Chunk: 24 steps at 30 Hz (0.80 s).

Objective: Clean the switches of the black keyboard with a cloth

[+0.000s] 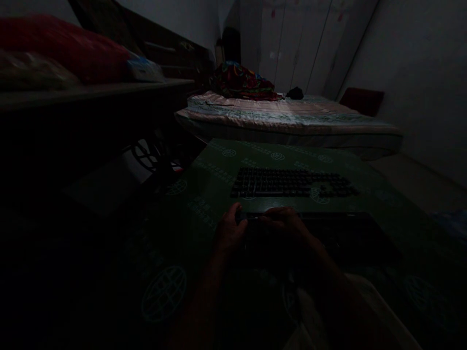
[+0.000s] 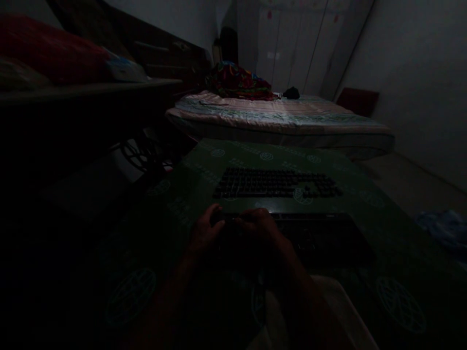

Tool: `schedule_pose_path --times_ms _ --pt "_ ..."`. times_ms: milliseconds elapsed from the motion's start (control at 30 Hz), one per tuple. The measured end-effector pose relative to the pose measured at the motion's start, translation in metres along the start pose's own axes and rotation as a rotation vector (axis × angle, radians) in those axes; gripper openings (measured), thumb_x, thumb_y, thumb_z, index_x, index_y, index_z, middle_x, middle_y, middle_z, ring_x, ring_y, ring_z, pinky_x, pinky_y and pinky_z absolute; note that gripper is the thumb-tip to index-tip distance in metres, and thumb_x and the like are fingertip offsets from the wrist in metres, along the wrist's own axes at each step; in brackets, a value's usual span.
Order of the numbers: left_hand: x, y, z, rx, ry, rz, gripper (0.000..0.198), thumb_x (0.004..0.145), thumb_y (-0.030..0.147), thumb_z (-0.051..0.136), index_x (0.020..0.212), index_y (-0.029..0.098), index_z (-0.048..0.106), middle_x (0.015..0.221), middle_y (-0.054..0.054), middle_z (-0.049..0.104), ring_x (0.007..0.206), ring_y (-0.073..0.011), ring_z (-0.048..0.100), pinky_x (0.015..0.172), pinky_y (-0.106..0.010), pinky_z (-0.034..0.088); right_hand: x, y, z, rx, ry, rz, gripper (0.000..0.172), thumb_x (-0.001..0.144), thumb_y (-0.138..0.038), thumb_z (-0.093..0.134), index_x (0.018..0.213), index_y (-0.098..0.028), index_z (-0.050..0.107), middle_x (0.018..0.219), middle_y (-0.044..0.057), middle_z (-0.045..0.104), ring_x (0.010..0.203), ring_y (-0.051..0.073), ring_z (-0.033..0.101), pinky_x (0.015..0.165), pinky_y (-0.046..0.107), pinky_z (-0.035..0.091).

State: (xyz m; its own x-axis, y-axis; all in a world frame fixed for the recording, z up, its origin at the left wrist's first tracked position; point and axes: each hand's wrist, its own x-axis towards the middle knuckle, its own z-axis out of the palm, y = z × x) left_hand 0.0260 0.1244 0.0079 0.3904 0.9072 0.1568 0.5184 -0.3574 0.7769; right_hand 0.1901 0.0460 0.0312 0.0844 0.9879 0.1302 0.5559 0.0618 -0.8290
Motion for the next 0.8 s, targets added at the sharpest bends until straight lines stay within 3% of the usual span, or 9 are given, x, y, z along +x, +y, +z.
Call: schedule_pose_path --times_ms 400,800 --pt "-0.0011 0.0014 -0.0006 0.041 -0.010 0.010 0.054 0.068 0.025 0.063 0.119 0.018 0.051 0.116 -0.011 0.060 0.107 -0.0238 0.056 0.092 -0.038 0.045 0.0047 0.0039 0.0047 -0.164 -0.010 -0.026 0.027 0.080 -0.032 0.052 0.077 -0.015 0.072 0.072 0.005 0.070 0.063 0.014 0.060 0.056 0.021 0.041" --pt "-0.0022 0.0014 -0.0009 0.014 -0.007 0.012 0.053 0.066 0.025 0.065 0.117 0.020 0.052 0.113 -0.009 0.062 0.104 -0.0232 0.058 0.092 -0.039 0.046 0.0012 0.0054 0.0040 -0.052 0.003 -0.012 0.029 0.079 -0.035 0.053 0.077 -0.013 0.072 0.072 0.006 0.069 0.062 0.014 0.060 0.054 0.021 0.042"
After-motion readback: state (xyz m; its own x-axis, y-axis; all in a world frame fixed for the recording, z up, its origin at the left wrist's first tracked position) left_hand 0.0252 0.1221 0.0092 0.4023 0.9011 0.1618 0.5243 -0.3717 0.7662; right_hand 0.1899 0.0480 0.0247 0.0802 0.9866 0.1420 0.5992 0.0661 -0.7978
